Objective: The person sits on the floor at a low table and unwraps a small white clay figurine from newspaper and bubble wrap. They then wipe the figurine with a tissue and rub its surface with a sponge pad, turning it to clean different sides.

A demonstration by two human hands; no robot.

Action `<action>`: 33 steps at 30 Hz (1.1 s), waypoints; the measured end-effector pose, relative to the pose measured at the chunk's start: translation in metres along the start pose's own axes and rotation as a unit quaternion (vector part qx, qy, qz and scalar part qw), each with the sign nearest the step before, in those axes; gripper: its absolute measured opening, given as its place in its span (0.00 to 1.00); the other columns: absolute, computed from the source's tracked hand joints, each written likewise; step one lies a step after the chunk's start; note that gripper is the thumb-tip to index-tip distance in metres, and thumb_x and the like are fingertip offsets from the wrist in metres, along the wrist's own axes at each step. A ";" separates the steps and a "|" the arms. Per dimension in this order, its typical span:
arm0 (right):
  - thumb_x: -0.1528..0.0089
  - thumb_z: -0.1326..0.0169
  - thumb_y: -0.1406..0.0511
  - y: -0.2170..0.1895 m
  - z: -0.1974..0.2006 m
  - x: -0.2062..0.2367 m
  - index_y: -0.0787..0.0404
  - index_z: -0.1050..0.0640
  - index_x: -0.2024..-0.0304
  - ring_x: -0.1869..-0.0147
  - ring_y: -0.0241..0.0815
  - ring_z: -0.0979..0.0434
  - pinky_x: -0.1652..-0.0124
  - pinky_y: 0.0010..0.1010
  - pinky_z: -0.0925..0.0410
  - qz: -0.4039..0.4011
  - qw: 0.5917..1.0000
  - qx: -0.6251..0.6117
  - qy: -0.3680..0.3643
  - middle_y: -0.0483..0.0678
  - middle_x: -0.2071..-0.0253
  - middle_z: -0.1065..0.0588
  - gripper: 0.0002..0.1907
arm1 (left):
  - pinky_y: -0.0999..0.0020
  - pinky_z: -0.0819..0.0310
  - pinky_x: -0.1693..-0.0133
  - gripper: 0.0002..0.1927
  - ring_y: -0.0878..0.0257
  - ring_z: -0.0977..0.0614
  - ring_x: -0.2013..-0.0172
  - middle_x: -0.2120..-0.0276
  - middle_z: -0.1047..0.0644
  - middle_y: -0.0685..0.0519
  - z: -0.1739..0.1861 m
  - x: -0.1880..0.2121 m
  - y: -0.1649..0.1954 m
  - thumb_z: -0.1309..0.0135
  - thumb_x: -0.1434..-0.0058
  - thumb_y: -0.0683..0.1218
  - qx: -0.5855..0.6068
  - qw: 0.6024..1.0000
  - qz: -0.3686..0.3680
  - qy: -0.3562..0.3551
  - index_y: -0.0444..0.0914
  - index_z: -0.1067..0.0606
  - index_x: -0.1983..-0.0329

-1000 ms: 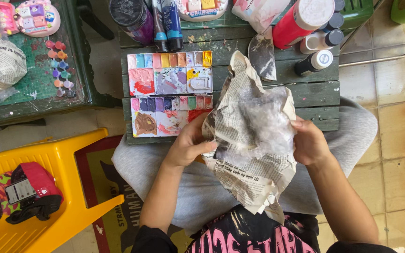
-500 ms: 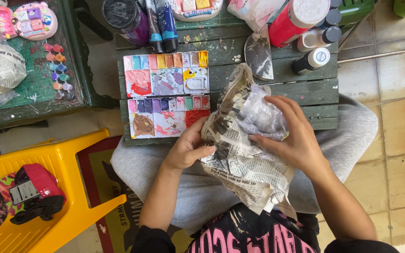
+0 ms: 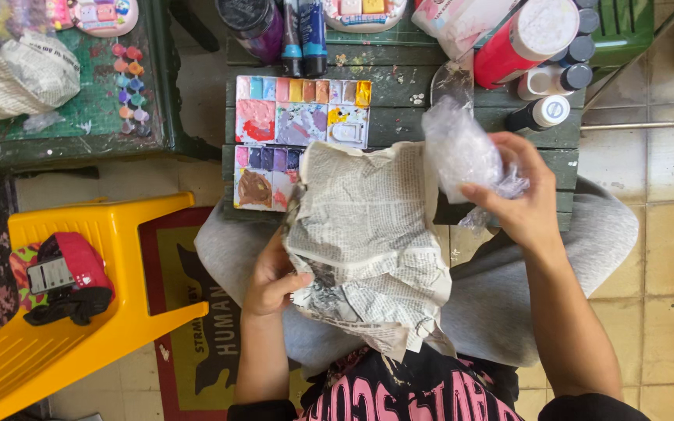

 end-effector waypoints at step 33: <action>0.40 0.38 0.63 -0.103 0.064 0.140 0.55 0.21 0.61 0.53 0.47 0.23 0.52 0.38 0.27 0.268 0.950 -0.082 -0.140 0.53 0.50 0.29 0.07 | 0.56 0.22 0.46 0.36 0.47 0.18 0.49 0.47 0.24 0.38 -0.009 -0.012 -0.038 0.55 0.53 0.32 0.230 0.958 -0.041 0.164 0.25 0.33 0.35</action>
Point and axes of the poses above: each hand's wrist, its own x-axis away from the middle knuckle, its own z-axis out of the back of the hand, y = z × x, the point moved 2 cm from there along -x, towards the middle knuckle
